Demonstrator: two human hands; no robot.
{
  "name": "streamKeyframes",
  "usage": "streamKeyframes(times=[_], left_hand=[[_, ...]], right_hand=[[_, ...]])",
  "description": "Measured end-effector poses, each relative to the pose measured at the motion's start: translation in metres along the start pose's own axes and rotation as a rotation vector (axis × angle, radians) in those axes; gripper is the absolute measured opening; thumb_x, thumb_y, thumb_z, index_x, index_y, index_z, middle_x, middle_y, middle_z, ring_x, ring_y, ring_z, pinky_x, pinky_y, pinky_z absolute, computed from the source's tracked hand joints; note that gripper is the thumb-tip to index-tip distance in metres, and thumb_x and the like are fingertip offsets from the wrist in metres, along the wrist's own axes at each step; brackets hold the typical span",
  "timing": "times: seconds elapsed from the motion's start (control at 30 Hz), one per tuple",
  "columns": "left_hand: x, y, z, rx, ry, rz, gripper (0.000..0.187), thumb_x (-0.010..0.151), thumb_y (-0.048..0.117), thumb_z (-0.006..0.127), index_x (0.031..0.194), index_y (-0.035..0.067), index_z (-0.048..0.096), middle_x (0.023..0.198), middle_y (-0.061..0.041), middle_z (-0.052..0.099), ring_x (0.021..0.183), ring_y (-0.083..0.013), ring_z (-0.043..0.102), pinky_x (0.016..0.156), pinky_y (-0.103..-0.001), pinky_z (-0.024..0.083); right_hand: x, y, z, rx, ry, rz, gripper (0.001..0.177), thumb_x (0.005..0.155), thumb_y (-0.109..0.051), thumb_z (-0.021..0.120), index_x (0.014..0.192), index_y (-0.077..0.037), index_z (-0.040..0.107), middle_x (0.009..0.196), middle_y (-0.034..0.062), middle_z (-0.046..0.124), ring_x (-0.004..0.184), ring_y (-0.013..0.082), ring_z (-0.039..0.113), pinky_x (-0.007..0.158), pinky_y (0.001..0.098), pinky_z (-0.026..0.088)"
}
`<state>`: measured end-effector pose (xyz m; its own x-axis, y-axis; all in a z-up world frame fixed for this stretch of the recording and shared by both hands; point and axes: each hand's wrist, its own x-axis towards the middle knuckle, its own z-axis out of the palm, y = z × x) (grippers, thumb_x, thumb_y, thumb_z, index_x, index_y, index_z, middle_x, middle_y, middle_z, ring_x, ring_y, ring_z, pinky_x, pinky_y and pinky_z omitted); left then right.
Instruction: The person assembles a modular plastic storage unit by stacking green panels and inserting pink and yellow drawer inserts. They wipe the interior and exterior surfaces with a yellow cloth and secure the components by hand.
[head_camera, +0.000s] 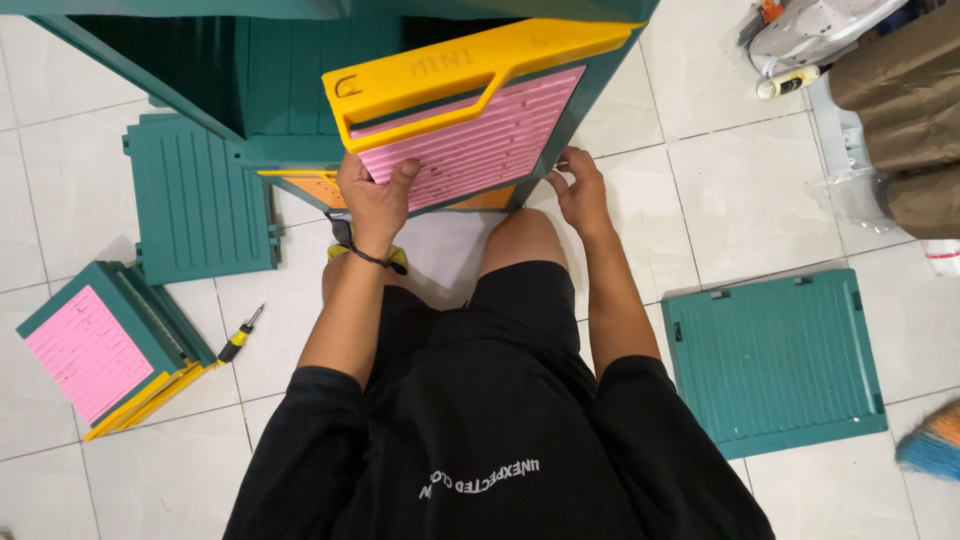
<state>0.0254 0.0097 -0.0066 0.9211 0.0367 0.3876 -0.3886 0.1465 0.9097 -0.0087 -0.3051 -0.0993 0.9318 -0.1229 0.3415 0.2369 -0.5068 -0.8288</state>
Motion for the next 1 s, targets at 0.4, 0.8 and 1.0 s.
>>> streamKeyframes(times=[0.4,0.8,1.0], left_hand=[[-0.012,0.005,-0.023,0.261,-0.328,-0.204,0.06,0.078,0.012,0.093,0.124,0.0,0.057,0.119,-0.012,0.073,0.11,-0.0194,0.073,0.096,-0.034,0.061],[-0.039,-0.006,-0.022,0.014,-0.208,-0.2,0.041,0.09,0.003,0.083,0.124,0.0,0.061,0.117,-0.008,0.074,0.106,-0.0135,0.071,0.095,-0.03,0.06],[-0.032,0.005,-0.006,0.173,-0.19,-0.081,0.043,0.089,0.003,0.084,0.126,0.001,0.063,0.121,-0.008,0.074,0.112,-0.0156,0.072,0.098,-0.033,0.06]], right_hand=[[-0.003,-0.024,0.007,-0.334,0.118,-0.158,0.042,0.09,0.003,0.075,0.129,-0.008,0.063,0.102,0.0114,0.069,0.08,0.0269,0.069,0.066,0.0354,0.054],[0.001,-0.035,0.016,-0.447,0.191,-0.242,0.032,0.087,-0.001,0.076,0.116,-0.008,0.066,0.104,0.0093,0.068,0.079,0.0321,0.068,0.063,0.0385,0.053],[0.002,-0.011,0.03,-0.255,0.256,-0.087,0.022,0.1,0.005,0.065,0.121,0.001,0.066,0.095,0.01,0.067,0.065,0.0199,0.067,0.057,0.0318,0.053]])
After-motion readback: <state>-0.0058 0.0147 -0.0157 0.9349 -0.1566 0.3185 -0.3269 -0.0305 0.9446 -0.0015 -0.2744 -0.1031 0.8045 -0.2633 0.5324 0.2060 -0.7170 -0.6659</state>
